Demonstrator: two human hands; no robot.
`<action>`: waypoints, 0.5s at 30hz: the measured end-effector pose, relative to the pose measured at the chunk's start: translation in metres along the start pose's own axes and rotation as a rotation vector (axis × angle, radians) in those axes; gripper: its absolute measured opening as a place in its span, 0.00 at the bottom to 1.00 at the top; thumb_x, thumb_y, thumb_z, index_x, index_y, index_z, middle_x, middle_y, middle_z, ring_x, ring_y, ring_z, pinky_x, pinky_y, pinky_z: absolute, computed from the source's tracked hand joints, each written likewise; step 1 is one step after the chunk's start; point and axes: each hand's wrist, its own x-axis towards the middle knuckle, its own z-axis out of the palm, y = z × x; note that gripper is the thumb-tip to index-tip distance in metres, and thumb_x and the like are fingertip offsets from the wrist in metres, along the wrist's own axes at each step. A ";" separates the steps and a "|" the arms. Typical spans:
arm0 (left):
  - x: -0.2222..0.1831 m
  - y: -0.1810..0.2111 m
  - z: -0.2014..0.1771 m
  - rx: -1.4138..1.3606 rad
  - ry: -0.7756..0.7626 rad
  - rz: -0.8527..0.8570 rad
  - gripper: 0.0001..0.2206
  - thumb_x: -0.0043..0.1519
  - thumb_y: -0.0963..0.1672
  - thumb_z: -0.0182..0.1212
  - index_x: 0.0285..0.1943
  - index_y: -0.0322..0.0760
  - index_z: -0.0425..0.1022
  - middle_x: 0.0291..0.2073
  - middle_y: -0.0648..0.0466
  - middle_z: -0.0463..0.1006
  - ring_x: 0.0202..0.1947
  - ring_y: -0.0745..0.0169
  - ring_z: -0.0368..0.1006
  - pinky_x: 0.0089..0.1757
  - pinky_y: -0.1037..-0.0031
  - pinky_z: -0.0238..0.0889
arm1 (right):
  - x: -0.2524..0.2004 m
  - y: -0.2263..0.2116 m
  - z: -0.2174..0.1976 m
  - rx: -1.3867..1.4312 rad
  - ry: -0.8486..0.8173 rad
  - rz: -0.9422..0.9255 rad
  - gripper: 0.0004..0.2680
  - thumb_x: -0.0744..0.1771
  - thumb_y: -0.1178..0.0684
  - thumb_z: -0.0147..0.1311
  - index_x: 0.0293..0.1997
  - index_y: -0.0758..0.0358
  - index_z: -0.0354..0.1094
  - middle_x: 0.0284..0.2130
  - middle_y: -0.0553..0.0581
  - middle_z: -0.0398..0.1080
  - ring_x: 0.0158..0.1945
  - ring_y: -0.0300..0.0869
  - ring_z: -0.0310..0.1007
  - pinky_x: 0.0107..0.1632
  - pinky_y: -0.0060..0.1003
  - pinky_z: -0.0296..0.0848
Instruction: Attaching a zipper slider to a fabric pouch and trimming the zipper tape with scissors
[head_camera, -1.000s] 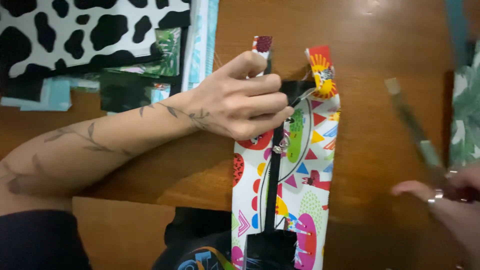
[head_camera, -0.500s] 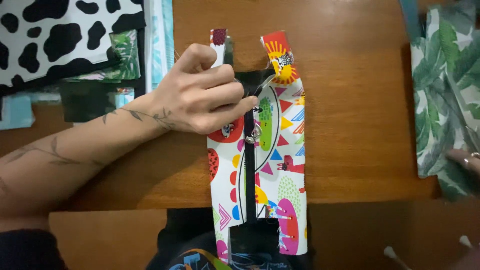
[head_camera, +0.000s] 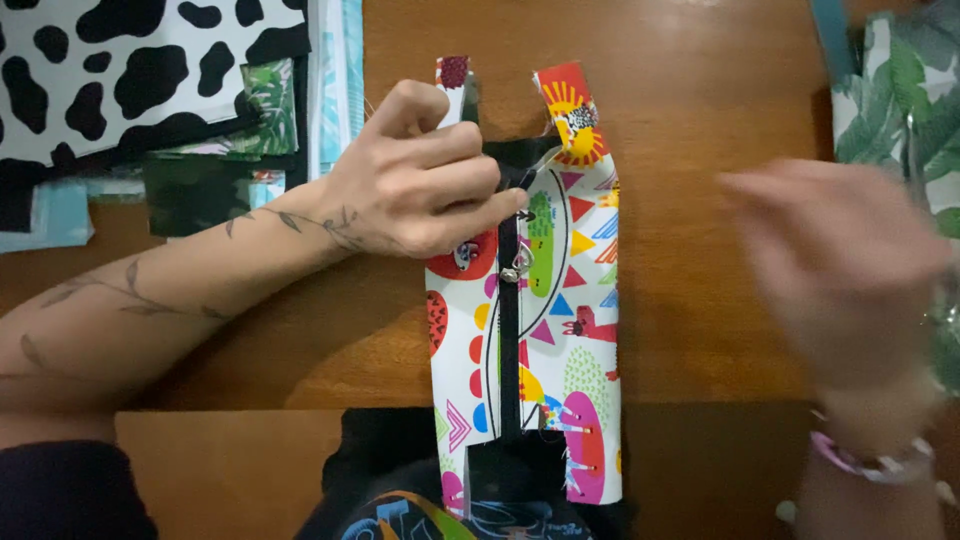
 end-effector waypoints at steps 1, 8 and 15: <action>0.000 0.000 0.000 0.002 0.006 -0.008 0.03 0.67 0.38 0.62 0.43 0.38 0.74 0.25 0.59 0.63 0.25 0.63 0.60 0.41 0.66 0.53 | 0.020 -0.019 0.004 0.024 0.038 -0.233 0.05 0.73 0.68 0.63 0.55 0.75 0.78 0.51 0.69 0.77 0.51 0.57 0.74 0.57 0.48 0.70; 0.001 0.001 -0.006 0.031 -0.036 -0.025 0.05 0.70 0.39 0.59 0.40 0.42 0.74 0.26 0.60 0.60 0.26 0.61 0.59 0.39 0.68 0.51 | 0.093 -0.044 0.056 0.022 0.117 -0.680 0.02 0.72 0.59 0.61 0.47 0.58 0.79 0.48 0.50 0.78 0.51 0.49 0.75 0.49 0.43 0.69; -0.006 -0.002 -0.003 -0.041 -0.008 -0.033 0.03 0.70 0.39 0.58 0.42 0.38 0.75 0.26 0.58 0.62 0.25 0.61 0.61 0.42 0.65 0.51 | 0.052 -0.019 0.007 0.289 0.067 -0.555 0.04 0.71 0.65 0.58 0.46 0.73 0.79 0.45 0.66 0.80 0.46 0.57 0.76 0.55 0.49 0.70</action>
